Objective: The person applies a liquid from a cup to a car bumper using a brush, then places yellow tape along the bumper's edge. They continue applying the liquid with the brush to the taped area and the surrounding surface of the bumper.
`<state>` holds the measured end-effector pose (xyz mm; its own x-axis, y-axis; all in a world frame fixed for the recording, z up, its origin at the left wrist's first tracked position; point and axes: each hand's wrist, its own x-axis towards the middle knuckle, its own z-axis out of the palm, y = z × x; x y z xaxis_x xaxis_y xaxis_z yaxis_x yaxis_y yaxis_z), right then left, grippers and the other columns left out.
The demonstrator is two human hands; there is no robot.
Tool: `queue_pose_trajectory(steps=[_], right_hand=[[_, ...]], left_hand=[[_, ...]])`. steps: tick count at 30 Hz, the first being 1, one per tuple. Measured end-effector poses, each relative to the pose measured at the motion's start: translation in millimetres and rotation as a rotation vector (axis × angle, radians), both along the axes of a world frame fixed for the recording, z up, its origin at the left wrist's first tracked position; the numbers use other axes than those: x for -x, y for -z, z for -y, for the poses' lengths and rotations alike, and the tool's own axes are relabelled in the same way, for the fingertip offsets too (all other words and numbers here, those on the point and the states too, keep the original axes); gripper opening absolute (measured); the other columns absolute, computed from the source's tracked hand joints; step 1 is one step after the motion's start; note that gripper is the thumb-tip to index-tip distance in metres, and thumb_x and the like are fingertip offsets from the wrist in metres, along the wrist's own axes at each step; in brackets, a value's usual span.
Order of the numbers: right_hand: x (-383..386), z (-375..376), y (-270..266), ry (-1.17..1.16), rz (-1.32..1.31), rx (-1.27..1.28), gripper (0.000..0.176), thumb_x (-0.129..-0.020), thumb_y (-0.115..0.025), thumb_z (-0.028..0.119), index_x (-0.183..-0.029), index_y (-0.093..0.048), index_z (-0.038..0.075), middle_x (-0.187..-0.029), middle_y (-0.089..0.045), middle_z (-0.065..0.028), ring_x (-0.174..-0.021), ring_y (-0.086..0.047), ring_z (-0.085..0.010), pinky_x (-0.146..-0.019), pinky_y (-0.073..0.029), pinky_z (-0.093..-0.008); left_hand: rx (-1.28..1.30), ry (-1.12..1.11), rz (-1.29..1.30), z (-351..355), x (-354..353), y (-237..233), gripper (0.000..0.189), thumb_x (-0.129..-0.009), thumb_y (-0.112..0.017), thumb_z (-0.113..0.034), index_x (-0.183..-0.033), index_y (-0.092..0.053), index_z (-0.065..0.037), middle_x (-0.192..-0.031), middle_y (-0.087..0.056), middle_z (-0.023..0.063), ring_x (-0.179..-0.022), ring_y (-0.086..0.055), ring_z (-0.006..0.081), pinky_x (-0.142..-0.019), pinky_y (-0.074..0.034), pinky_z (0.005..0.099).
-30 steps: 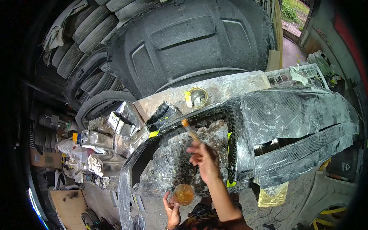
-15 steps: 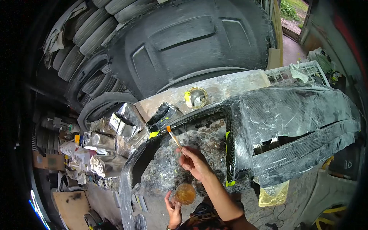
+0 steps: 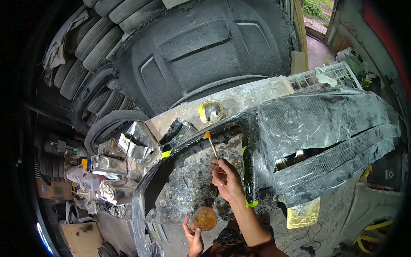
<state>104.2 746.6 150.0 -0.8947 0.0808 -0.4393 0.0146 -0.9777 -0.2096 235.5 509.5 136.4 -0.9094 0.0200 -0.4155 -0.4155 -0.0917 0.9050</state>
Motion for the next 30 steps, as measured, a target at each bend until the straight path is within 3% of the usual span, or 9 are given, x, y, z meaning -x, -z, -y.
queue_pose_trajectory(steps=[5,12,14,15,21,26,30], right_hand=[[1,6,1,0.084,-0.026,-0.055,0.026,-0.095,-0.057,0.032,-0.106,-0.061,0.008,-0.062,-0.059,-0.002,-0.04,-0.037,-0.0062,-0.045,-0.027,-0.0219],[6,32,8,-0.138,-0.067,-0.075,0.028,-0.092,-0.062,0.032,-0.102,-0.061,0.007,-0.063,-0.06,-0.0044,-0.049,-0.051,-0.0063,-0.041,-0.033,-0.0189],[5,33,5,-0.194,-0.078,-0.075,0.027,-0.093,-0.06,0.031,-0.104,-0.061,0.006,-0.063,-0.06,-0.0043,-0.05,-0.052,-0.0066,-0.041,-0.031,-0.0194],[5,31,5,-0.229,-0.113,-0.068,0.027,-0.093,-0.06,0.03,-0.104,-0.061,0.006,-0.063,-0.059,-0.0041,-0.051,-0.052,-0.0066,-0.041,-0.031,-0.0196],[6,2,11,-0.067,-0.1,0.004,0.026,-0.095,-0.057,0.029,-0.105,-0.06,0.006,-0.061,-0.057,-0.0035,-0.044,-0.04,-0.0056,-0.041,-0.027,-0.0192],[2,-14,6,0.069,-0.029,0.001,0.026,-0.095,-0.058,0.031,-0.105,-0.062,0.007,-0.061,-0.059,-0.0031,-0.038,-0.036,-0.0055,-0.042,-0.028,-0.0208],[0,-14,7,0.165,-0.06,-0.026,0.027,-0.095,-0.057,0.032,-0.106,-0.062,0.008,-0.062,-0.059,-0.0027,-0.039,-0.036,-0.0058,-0.043,-0.028,-0.021]], left_hand=[[0.02,-0.014,0.002,4,-1,5,0.074,-0.087,-0.068,-0.018,-0.142,-0.02,-0.005,-0.12,-0.059,0.0152,-0.111,-0.055,0.022,-0.099,-0.038,0.0386],[0.018,-0.008,-0.002,1,-2,2,0.075,-0.087,-0.068,-0.019,-0.143,-0.021,-0.005,-0.122,-0.056,0.0161,-0.114,-0.052,0.0228,-0.101,-0.037,0.039],[0.044,-0.037,-0.019,-2,-4,-1,0.065,-0.09,-0.061,-0.006,-0.143,-0.023,-0.006,-0.112,-0.049,0.0028,-0.092,-0.049,0.0134,-0.078,-0.044,0.0259],[0.042,-0.032,-0.019,-1,-3,0,0.065,-0.09,-0.061,-0.006,-0.143,-0.023,-0.006,-0.112,-0.049,0.0028,-0.092,-0.049,0.0134,-0.078,-0.044,0.0259],[0.136,0.07,0.0,6,-4,6,0.062,-0.092,-0.057,-0.006,-0.144,-0.024,-0.005,-0.125,-0.047,0.007,-0.106,-0.049,0.0179,-0.09,-0.042,0.0298],[0.171,0.059,0.053,2,-1,-2,0.06,-0.093,-0.056,-0.009,-0.144,-0.024,-0.002,-0.142,-0.038,0.0133,-0.129,-0.038,0.0225,-0.109,-0.029,0.0373],[0.158,0.053,0.04,2,-1,-1,0.061,-0.093,-0.056,-0.009,-0.144,-0.023,-0.001,-0.145,-0.036,0.0143,-0.131,-0.036,0.0229,-0.11,-0.028,0.0372]])
